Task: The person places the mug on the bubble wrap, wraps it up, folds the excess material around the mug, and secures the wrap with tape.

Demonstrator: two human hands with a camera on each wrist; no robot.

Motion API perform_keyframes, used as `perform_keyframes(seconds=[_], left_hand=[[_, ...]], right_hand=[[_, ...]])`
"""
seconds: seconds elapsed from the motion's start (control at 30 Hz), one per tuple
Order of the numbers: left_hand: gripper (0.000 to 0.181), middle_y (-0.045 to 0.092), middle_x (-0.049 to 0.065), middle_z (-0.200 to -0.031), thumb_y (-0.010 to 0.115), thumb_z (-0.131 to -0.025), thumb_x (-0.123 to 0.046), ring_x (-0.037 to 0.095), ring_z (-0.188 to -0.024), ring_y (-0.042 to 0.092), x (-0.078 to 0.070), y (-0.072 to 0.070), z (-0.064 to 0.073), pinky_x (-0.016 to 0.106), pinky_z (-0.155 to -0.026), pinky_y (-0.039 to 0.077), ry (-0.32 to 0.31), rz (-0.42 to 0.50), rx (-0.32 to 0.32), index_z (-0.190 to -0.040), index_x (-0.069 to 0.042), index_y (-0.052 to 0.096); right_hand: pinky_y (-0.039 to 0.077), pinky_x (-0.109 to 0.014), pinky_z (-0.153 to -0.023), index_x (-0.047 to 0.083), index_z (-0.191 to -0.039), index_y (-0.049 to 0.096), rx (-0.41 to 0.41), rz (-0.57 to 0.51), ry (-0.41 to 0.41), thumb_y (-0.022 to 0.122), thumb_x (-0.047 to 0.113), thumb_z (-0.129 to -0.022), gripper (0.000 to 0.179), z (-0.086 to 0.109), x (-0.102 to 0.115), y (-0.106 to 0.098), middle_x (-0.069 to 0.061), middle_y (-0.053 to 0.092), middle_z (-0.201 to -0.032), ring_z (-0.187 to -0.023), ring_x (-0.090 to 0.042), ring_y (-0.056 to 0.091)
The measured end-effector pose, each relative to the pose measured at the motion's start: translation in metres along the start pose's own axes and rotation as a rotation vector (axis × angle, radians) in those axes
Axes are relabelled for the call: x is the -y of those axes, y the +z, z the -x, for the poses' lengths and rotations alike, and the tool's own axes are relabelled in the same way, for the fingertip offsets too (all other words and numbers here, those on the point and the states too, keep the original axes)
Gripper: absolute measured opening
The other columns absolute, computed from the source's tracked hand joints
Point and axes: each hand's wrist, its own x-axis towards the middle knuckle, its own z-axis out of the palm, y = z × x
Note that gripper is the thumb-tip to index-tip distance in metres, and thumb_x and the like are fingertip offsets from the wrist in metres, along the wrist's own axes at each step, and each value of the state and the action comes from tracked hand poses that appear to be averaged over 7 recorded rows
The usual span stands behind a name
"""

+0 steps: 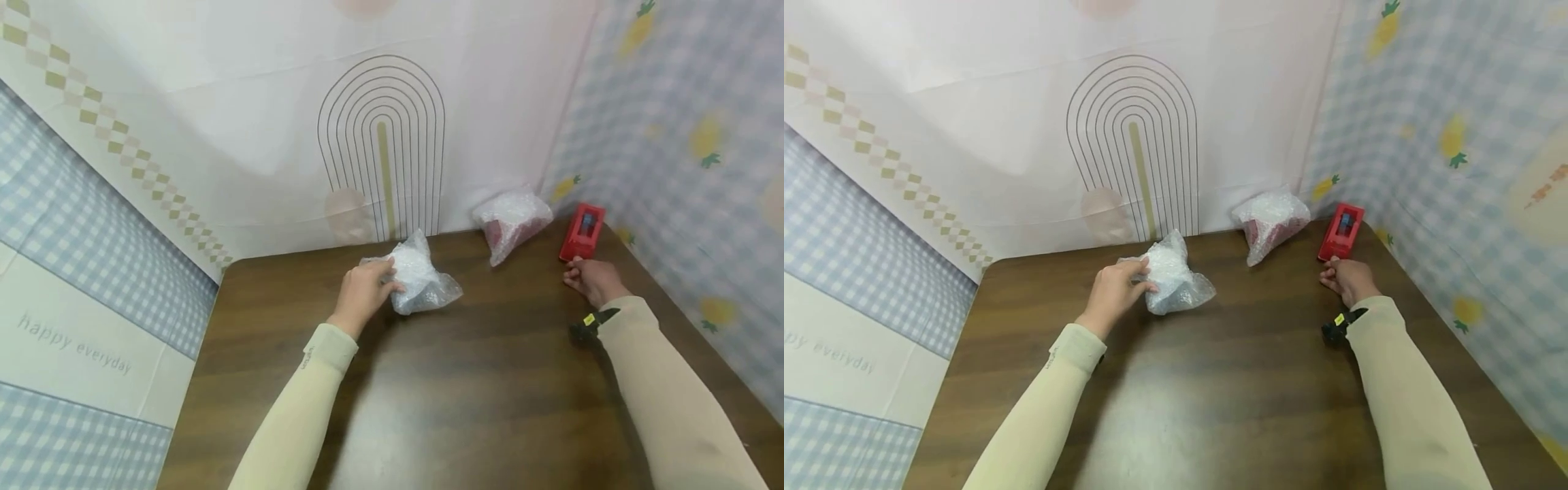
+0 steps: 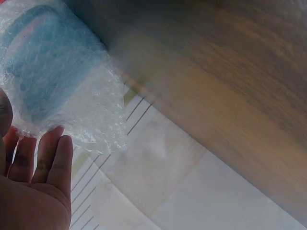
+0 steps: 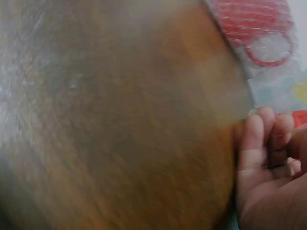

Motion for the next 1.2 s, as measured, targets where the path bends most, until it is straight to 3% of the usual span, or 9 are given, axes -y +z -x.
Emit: perform_keyframes(seconds=[0.13,0.23,0.47,0.57,0.73,0.97,1.2], left_hand=[[0.063,0.090,0.006,-0.113,0.096,-0.081,-0.035,0.029,-0.112,0.086,0.001,-0.001,0.001,0.051,-0.098,0.069,-0.002,0.000,-0.006,-0.136,-0.006,0.081],[0.063,0.090,0.006,-0.113,0.095,-0.082,-0.035,0.030,-0.112,0.086,0.002,-0.002,-0.001,0.052,-0.098,0.069,0.004,-0.009,-0.029,-0.136,-0.006,0.081],[0.062,0.090,0.006,-0.116,0.097,-0.083,-0.033,0.030,-0.117,0.085,0.003,-0.007,0.005,0.052,-0.100,0.068,-0.034,-0.019,-0.002,-0.137,-0.005,0.081],[0.063,0.089,0.006,-0.116,0.097,-0.082,-0.033,0.031,-0.118,0.085,0.007,-0.009,0.010,0.052,-0.100,0.068,-0.040,-0.017,-0.007,-0.136,-0.005,0.081],[0.062,0.090,0.008,-0.114,0.098,-0.080,-0.031,0.032,-0.115,0.085,0.008,-0.009,0.012,0.053,-0.100,0.069,-0.015,0.008,-0.034,-0.133,-0.003,0.081],[0.057,0.090,0.008,-0.113,0.098,-0.080,-0.030,0.031,-0.114,0.085,0.000,-0.003,0.004,0.052,-0.098,0.069,0.019,0.026,-0.046,-0.129,-0.005,0.083],[0.051,0.088,0.009,-0.121,0.097,-0.080,-0.032,0.032,-0.114,0.085,-0.001,-0.001,0.017,0.052,-0.097,0.069,0.020,0.031,-0.036,-0.122,-0.006,0.084]], right_hand=[[0.062,-0.022,-0.072,0.018,-0.118,0.059,0.011,0.104,-0.066,0.046,0.021,-0.122,0.014,0.004,0.000,0.004,0.008,0.063,-0.076,-0.074,-0.006,0.066],[0.060,-0.023,-0.070,0.020,-0.127,0.057,-0.041,0.089,-0.120,0.048,0.018,-0.121,0.011,0.005,0.005,0.011,0.008,0.060,-0.078,-0.075,-0.006,0.064],[0.060,-0.026,-0.068,0.013,-0.110,0.068,-0.136,-0.091,-0.085,0.055,0.030,-0.120,0.023,0.001,0.009,0.031,0.004,0.058,-0.071,-0.073,-0.010,0.063],[0.060,-0.025,-0.068,0.012,-0.114,0.068,-0.181,-0.119,-0.102,0.055,0.032,-0.120,0.024,-0.012,-0.002,0.039,0.005,0.059,-0.073,-0.075,-0.009,0.063],[0.059,-0.021,-0.070,0.010,-0.118,0.069,-0.240,-0.089,-0.152,0.054,0.033,-0.121,0.027,-0.025,-0.013,0.040,0.007,0.061,-0.077,-0.078,-0.007,0.064],[0.057,-0.019,-0.070,0.008,-0.118,0.070,-0.373,-0.042,-0.207,0.055,0.033,-0.120,0.029,-0.028,-0.016,0.032,0.008,0.065,-0.078,-0.079,-0.007,0.063],[0.056,-0.020,-0.072,0.010,-0.112,0.071,-0.443,-0.017,-0.198,0.055,0.032,-0.120,0.029,-0.025,-0.030,0.036,0.009,0.064,-0.078,-0.080,-0.009,0.062]])
